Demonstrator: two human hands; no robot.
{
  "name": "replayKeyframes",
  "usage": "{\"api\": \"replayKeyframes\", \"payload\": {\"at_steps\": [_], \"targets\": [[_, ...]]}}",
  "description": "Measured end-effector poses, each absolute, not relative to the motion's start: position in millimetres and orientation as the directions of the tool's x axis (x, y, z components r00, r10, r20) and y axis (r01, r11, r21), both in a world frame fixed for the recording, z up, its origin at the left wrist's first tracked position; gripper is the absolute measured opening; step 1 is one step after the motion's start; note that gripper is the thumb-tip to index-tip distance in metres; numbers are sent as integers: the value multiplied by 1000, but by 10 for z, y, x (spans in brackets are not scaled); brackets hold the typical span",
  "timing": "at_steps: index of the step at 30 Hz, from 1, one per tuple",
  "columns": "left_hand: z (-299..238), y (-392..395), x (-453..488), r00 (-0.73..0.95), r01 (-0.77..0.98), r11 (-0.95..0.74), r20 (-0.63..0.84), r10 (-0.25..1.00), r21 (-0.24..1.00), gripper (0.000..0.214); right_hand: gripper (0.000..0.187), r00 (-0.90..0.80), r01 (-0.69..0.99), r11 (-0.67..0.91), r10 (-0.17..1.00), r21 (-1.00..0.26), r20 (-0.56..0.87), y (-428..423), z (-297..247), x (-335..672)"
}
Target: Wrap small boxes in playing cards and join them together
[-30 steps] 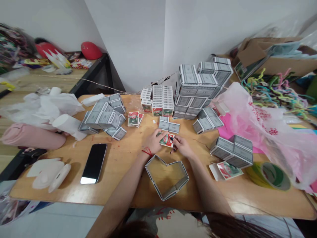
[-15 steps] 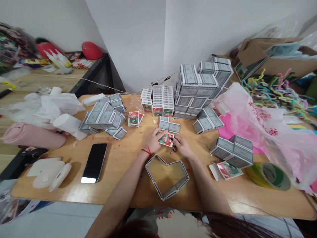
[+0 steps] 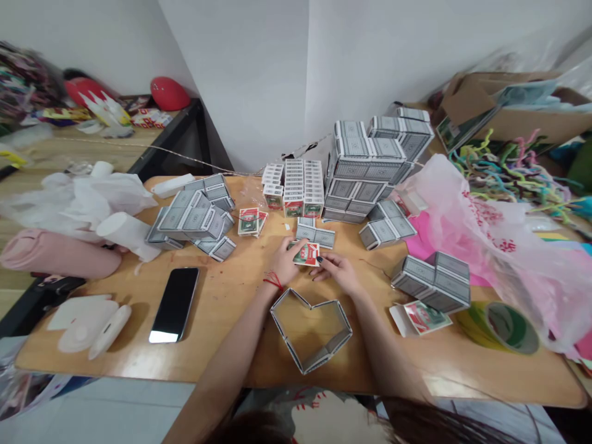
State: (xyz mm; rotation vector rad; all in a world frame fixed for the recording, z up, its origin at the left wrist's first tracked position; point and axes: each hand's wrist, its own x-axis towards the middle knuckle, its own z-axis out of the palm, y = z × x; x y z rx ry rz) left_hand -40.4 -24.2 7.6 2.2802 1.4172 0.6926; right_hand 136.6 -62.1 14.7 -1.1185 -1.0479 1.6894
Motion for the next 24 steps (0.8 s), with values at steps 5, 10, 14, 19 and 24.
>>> {"api": "replayKeyframes", "payload": {"at_steps": [5, 10, 14, 19, 24], "targets": [[81, -254, -389, 406, 735, -456, 213, 889, 502, 54, 26, -273, -224, -338, 922, -914, -274, -591, 140, 1367], [97, -265, -385, 439, 722, -484, 213, 873, 495, 52, 23, -253, -160, -349, 919, -924, -303, -567, 131, 1333], [100, -264, -387, 408, 731, -458, 215, 887, 506, 53, 27, -260, -178, -311, 930, -934, -260, -594, 132, 1349], [98, -250, -385, 358, 755, -412, 207, 911, 509, 56, 61, -203, -265, -108, 978, -958, -54, -674, 146, 1355], [107, -248, -381, 371, 758, -421, 202, 906, 497, 55, 62, -80, -63, 12, 997, -998, 17, -742, 64, 1272]]}}
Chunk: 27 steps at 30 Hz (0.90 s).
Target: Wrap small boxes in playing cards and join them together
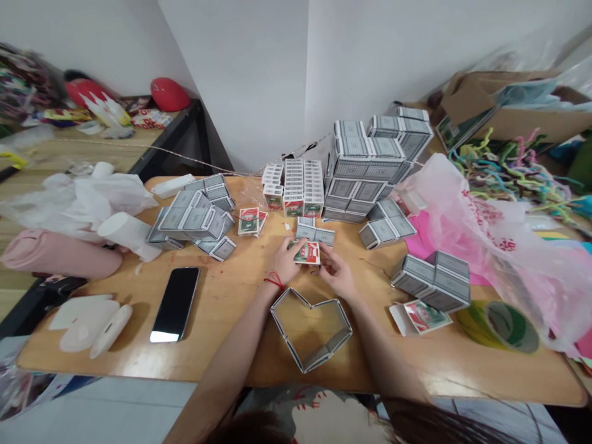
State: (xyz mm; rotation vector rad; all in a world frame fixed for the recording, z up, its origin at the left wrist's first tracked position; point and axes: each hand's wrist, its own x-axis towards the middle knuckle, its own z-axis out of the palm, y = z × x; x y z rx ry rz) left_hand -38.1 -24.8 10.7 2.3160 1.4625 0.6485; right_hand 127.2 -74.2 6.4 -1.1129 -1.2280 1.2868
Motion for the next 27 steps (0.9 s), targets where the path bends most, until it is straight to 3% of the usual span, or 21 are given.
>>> {"api": "replayKeyframes", "payload": {"at_steps": [4, 13, 20, 27], "targets": [[121, -259, -379, 398, 770, -444, 201, 895, 458, 54, 63, -23, 69, 31, 999, -997, 30, -770, 0, 1255], [130, -272, -373, 411, 787, -453, 191, 891, 419, 55, 66, -55, 96, 86, 995, -992, 81, -775, 11, 1274], [137, -266, -378, 419, 768, -460, 195, 887, 446, 54, 64, -29, 235, 78, 997, -969, 74, -774, -16, 1255], [114, -255, -400, 449, 733, -476, 180, 875, 485, 54, 71, -30, 436, 163, 985, -885, 167, -784, -69, 1236]]}}
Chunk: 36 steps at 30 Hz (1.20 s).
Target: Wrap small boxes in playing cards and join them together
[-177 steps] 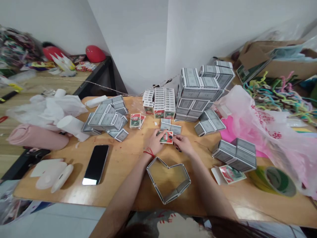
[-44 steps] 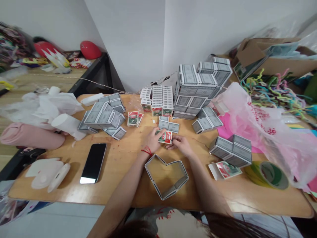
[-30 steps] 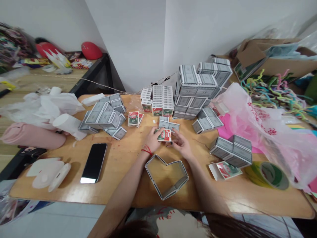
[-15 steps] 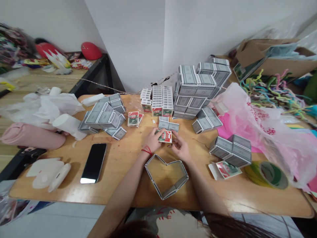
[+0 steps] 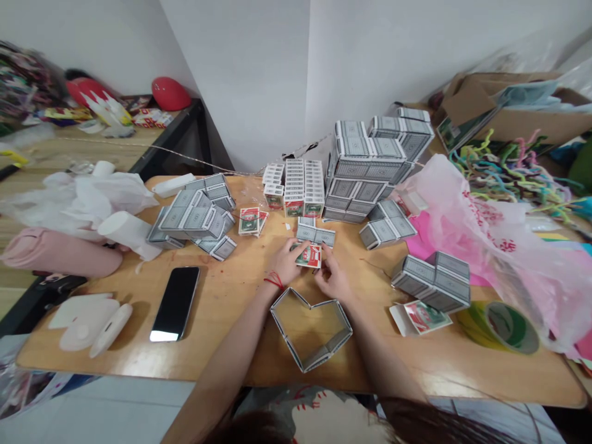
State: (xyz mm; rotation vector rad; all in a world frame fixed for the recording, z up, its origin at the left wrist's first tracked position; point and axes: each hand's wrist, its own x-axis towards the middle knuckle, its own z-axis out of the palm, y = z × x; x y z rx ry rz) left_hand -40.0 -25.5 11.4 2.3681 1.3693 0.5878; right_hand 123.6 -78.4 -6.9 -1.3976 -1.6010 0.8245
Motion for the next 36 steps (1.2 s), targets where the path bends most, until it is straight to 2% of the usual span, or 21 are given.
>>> {"api": "replayKeyframes", "payload": {"at_steps": [6, 11, 14, 17, 21, 27, 36], "targets": [[126, -258, -373, 458, 750, -473, 154, 876, 463, 55, 66, -34, 495, 196, 978, -847, 206, -781, -83, 1235], [144, -256, -363, 463, 746, -474, 149, 874, 467, 54, 65, -11, 446, 169, 983, -879, 183, -780, -174, 1244], [157, -255, -364, 452, 750, -463, 145, 880, 473, 54, 64, -4, 341, 126, 991, -932, 133, -777, -193, 1235], [163, -255, -358, 426, 760, -438, 143, 894, 480, 54, 63, -17, 135, 113, 994, -984, 111, -764, -153, 1210], [151, -255, -349, 420, 771, -440, 152, 895, 461, 55, 65, -13, -25, 83, 996, -996, 84, -754, -72, 1189], [122, -263, -344, 431, 794, -454, 151, 889, 404, 55, 68, 10, -74, 60, 998, -995, 60, -755, -29, 1211], [69, -317, -340, 455, 754, -509, 229, 861, 416, 44, 47, 125, -27, -58, 990, -998, -61, -661, -54, 1182]]}}
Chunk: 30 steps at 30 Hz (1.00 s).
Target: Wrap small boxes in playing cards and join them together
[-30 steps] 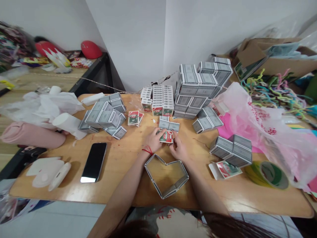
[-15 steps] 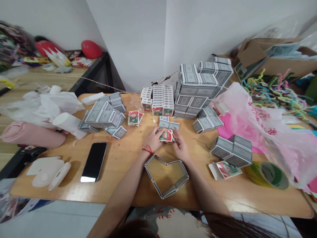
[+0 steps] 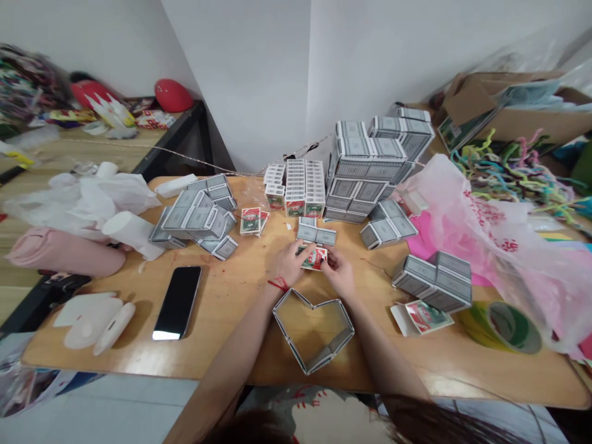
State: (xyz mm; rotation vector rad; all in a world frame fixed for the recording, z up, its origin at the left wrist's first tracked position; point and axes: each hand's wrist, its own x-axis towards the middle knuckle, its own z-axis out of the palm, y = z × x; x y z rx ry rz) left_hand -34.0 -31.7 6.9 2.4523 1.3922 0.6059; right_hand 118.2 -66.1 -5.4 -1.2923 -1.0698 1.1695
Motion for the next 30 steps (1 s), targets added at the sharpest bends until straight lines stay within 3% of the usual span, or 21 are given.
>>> {"api": "replayKeyframes", "payload": {"at_steps": [7, 17, 24, 30], "targets": [[78, -317, -346, 499, 752, -542, 212, 840, 376, 46, 54, 133, 74, -43, 991, -996, -33, -704, -30, 1182], [60, -289, -372, 435, 741, -483, 214, 874, 467, 50, 44, 114, 310, -3, 993, -951, 34, -739, -46, 1235], [37, -280, -383, 432, 713, -511, 273, 860, 481, 54, 45, 149, 4, -49, 988, -999, -48, -703, -110, 1249], [116, -280, -368, 405, 679, -497, 289, 868, 541, 48, 30, 118, -181, -109, 984, -977, -131, -630, -154, 1349]]}}
